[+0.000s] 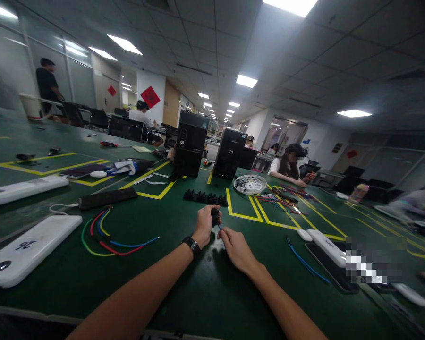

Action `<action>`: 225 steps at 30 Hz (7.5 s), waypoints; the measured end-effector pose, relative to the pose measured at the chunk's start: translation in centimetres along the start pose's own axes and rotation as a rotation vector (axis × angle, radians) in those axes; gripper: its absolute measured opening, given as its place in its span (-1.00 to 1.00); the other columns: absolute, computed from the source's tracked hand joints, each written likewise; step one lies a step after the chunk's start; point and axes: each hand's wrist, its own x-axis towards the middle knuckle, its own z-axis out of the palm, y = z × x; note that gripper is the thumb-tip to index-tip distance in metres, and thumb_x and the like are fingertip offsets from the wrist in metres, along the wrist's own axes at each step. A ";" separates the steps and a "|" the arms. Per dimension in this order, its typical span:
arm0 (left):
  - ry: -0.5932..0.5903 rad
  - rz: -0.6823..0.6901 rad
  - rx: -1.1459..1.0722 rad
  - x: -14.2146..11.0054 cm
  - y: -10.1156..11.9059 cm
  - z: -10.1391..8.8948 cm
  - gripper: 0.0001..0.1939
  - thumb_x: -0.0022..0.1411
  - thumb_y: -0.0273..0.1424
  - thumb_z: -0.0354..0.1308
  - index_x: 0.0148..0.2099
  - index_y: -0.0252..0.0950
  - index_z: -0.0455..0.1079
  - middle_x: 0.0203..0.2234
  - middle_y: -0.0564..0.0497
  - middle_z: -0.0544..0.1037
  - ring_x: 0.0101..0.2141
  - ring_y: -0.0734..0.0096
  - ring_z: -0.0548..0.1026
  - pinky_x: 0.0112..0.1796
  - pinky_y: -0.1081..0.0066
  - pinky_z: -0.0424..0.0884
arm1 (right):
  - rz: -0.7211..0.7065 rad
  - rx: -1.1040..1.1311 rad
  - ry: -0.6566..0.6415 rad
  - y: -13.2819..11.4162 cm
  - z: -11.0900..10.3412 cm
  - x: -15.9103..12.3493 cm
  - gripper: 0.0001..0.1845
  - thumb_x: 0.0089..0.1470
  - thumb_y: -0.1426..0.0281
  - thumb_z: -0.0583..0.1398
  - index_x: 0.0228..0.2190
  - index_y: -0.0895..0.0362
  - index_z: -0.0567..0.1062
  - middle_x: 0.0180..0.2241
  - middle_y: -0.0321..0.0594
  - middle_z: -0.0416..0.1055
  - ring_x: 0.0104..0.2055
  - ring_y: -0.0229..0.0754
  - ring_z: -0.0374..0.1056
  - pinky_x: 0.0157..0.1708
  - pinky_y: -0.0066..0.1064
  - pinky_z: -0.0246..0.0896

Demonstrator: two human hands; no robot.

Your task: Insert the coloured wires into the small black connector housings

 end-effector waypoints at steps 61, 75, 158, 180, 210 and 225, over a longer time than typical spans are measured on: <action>-0.290 0.313 0.108 -0.7 2.1 0.6 -0.70 0.12 -0.38 0.00 -0.05 -0.22 0.20 -0.55 0.12 0.43 -0.62 0.52 0.37 -0.55 0.53 0.28 | 0.145 0.182 0.057 -2.3 0.3 -0.5 -0.62 0.20 0.37 -0.03 -0.59 0.14 0.38 -0.66 -0.38 0.20 -0.55 -0.32 0.17 -0.46 -0.50 -0.05; -0.145 0.347 0.045 -1.1 1.9 1.5 -0.73 0.10 -0.46 0.00 -0.10 -0.20 0.19 -0.52 0.10 0.45 -0.59 0.49 0.40 -0.54 0.53 0.29 | 0.193 0.305 0.069 -2.1 1.5 -0.3 -0.64 0.22 0.33 -0.05 -0.55 0.12 0.35 -0.70 -0.41 0.16 -0.59 -0.32 0.12 -0.52 -0.52 -0.03; -0.540 -0.139 1.492 18.3 10.1 -10.9 -0.19 0.13 0.07 -0.12 0.26 -0.37 -0.05 -0.19 -0.17 0.47 -0.25 0.12 0.46 -0.27 0.27 0.32 | 0.032 -0.011 0.168 18.4 -2.0 12.7 -0.49 -0.04 0.44 0.21 0.01 0.09 0.38 -0.09 -0.11 0.31 -0.02 -0.07 0.23 0.05 -0.19 0.08; -0.706 -0.082 1.539 18.9 8.3 -11.1 -0.34 0.23 0.02 -0.16 0.26 -0.20 -0.05 -0.25 -0.06 0.44 -0.29 0.24 0.43 -0.30 0.33 0.27 | 0.027 0.045 0.178 18.8 -1.6 12.6 -0.48 -0.03 0.46 0.20 0.03 0.11 0.37 -0.08 -0.12 0.28 -0.02 -0.10 0.25 0.06 -0.22 0.11; -0.925 0.098 1.499 15.8 3.4 -1.9 -0.31 0.24 0.03 -0.19 0.28 -0.27 -0.02 0.05 -0.24 0.34 -0.01 0.11 0.35 0.00 0.21 0.20 | 0.403 -0.313 0.111 21.5 -8.9 6.3 -0.51 -0.11 0.42 0.18 -0.05 0.09 0.41 -0.05 -0.11 0.36 -0.03 0.02 0.25 -0.08 -0.17 0.10; -1.010 0.257 1.440 11.8 -3.2 6.5 -0.34 0.29 -0.11 -0.16 0.28 -0.42 -0.10 0.03 -0.36 0.36 0.01 0.07 0.37 -0.03 0.25 0.21 | 0.576 -0.555 0.172 23.6 -17.0 -0.2 -0.35 -0.17 0.46 0.19 0.04 0.09 0.30 0.04 -0.02 0.27 0.06 0.10 0.19 -0.07 -0.12 0.03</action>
